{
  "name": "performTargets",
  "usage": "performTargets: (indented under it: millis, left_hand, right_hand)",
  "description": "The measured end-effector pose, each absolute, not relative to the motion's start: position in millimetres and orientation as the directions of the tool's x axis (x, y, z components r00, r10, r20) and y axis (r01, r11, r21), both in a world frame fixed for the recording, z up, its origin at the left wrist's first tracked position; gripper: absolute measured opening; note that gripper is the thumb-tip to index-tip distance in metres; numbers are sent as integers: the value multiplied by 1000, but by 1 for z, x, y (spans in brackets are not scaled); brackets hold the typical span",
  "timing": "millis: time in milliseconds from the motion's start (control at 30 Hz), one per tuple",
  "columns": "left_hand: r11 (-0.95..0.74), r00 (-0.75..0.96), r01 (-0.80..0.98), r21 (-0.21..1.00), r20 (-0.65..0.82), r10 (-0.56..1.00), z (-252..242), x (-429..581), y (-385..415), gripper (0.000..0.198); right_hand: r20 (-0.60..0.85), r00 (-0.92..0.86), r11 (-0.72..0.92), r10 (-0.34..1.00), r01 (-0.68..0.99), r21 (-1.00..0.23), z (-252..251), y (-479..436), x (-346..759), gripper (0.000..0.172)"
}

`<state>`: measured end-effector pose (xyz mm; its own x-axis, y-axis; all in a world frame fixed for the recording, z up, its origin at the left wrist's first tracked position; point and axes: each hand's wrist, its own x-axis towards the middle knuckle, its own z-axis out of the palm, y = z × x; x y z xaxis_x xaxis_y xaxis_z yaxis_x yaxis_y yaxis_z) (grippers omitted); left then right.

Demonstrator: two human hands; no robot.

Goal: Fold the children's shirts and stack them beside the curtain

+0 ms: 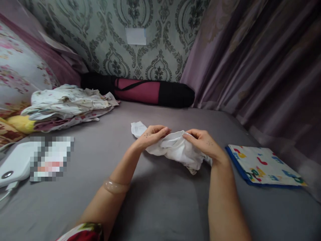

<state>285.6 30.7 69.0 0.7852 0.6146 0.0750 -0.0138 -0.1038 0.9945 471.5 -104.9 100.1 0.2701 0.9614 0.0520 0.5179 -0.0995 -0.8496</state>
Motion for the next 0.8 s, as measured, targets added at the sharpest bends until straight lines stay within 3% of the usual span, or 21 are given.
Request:
performTargets:
  millis: [167, 300, 500, 800]
  left_hand:
    - [-158, 740, 111, 981, 25, 672, 63, 270, 50, 49]
    - [-223, 774, 152, 963, 25, 632, 58, 265, 54, 45]
    - [-289, 829, 110, 951, 73, 555, 46, 273, 55, 40]
    - [-337, 790, 131, 932, 107, 604, 42, 274, 55, 34]
  right_hand:
    - [77, 420, -148, 904, 476, -867, 87, -106, 492, 45]
    - [98, 489, -157, 867, 454, -877, 78, -106, 503, 48]
    - [64, 496, -173, 866, 416, -893, 76, -107, 506, 48]
    - [64, 494, -187, 867, 442, -877, 76, -107, 505, 47]
